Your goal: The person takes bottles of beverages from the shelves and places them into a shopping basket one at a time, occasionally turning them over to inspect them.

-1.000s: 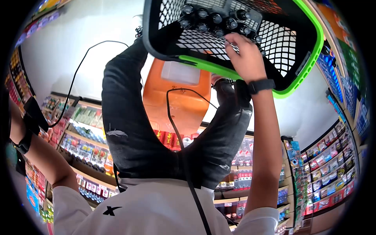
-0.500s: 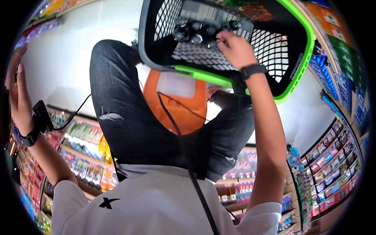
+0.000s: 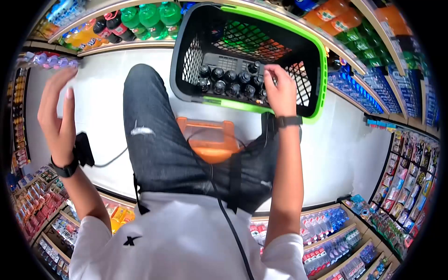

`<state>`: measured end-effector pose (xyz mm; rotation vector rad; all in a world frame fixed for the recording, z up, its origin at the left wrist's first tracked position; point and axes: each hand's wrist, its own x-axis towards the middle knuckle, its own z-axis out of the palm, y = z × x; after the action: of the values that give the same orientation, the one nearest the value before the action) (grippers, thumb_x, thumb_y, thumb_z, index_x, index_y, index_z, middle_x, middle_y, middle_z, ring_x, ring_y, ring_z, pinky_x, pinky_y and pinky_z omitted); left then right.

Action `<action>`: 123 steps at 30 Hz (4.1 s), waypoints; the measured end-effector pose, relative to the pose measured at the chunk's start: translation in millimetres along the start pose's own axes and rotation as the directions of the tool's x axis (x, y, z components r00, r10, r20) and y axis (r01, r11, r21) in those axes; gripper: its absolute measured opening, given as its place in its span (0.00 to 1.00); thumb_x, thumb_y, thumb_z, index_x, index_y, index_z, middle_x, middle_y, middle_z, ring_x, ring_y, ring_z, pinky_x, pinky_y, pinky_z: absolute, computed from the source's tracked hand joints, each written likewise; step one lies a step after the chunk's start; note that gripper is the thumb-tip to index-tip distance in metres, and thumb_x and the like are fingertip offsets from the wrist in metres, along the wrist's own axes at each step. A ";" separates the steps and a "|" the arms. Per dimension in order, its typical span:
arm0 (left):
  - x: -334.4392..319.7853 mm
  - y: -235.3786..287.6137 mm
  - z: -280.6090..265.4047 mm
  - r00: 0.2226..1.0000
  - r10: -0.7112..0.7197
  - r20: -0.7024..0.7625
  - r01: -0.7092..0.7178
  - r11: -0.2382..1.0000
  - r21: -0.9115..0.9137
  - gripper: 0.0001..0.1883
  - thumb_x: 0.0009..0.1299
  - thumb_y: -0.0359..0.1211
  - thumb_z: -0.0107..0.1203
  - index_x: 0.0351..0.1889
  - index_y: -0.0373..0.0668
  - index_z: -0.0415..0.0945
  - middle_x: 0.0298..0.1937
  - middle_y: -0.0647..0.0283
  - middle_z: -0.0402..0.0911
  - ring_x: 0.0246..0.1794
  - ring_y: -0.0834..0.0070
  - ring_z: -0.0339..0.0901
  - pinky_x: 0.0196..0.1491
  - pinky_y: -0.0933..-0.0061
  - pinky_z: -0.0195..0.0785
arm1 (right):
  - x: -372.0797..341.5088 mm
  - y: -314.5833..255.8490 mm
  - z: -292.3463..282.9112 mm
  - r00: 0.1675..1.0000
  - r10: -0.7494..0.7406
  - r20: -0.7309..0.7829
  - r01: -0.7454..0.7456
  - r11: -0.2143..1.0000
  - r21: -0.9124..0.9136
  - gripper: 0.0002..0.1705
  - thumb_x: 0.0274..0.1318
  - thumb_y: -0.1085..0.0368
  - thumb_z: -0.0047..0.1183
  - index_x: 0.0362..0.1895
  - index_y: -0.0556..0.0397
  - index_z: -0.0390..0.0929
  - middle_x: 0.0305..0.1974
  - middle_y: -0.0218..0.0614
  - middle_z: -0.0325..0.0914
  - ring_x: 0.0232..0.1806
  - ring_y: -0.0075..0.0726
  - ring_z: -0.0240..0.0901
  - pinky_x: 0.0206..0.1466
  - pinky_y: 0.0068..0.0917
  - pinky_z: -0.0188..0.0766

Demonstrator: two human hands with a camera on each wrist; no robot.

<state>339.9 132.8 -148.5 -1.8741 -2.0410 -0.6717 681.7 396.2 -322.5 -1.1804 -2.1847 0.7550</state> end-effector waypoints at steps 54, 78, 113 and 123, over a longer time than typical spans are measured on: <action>241.6 82.7 72.1 0.870 0.225 -0.438 -0.436 0.765 -0.473 0.24 0.55 0.29 0.64 0.52 0.38 0.75 0.49 0.51 0.82 0.51 0.53 0.80 0.54 0.59 0.74 | 64.5 -301.8 -183.8 0.686 -0.725 -0.059 0.687 0.673 -0.275 0.22 0.46 0.63 0.68 0.48 0.49 0.78 0.30 0.35 0.73 0.27 0.43 0.74 0.31 0.35 0.74; 468.4 48.6 133.7 0.999 0.037 0.002 -0.030 0.843 -0.536 0.20 0.58 0.35 0.62 0.44 0.31 0.75 0.41 0.37 0.81 0.46 0.44 0.79 0.50 0.52 0.72 | 384.6 -195.3 -130.5 0.955 0.027 -0.296 -0.007 0.998 0.070 0.40 0.39 0.49 0.70 0.52 0.62 0.70 0.41 0.58 0.82 0.46 0.59 0.80 0.51 0.43 0.77; 458.1 66.9 168.3 0.984 0.172 0.051 -0.113 0.814 -0.570 0.23 0.59 0.33 0.61 0.51 0.32 0.72 0.45 0.43 0.82 0.48 0.50 0.81 0.52 0.59 0.74 | 377.8 -167.1 -131.5 0.910 0.183 -0.372 -0.238 0.966 -0.105 0.43 0.38 0.47 0.68 0.54 0.62 0.71 0.47 0.58 0.81 0.51 0.57 0.79 0.56 0.42 0.74; 498.1 91.6 209.0 0.940 0.270 0.207 -0.116 0.827 -0.550 0.31 0.64 0.35 0.53 0.65 0.31 0.61 0.60 0.36 0.72 0.61 0.46 0.71 0.63 0.57 0.65 | 423.5 -128.0 -143.2 0.849 0.276 -0.451 -0.364 0.923 -0.121 0.39 0.49 0.43 0.62 0.58 0.56 0.69 0.52 0.61 0.77 0.56 0.64 0.75 0.58 0.45 0.73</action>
<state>395.2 670.7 -59.8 -2.5840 -1.9015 -1.0555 508.4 733.2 -53.0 -1.6706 -1.7447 0.3510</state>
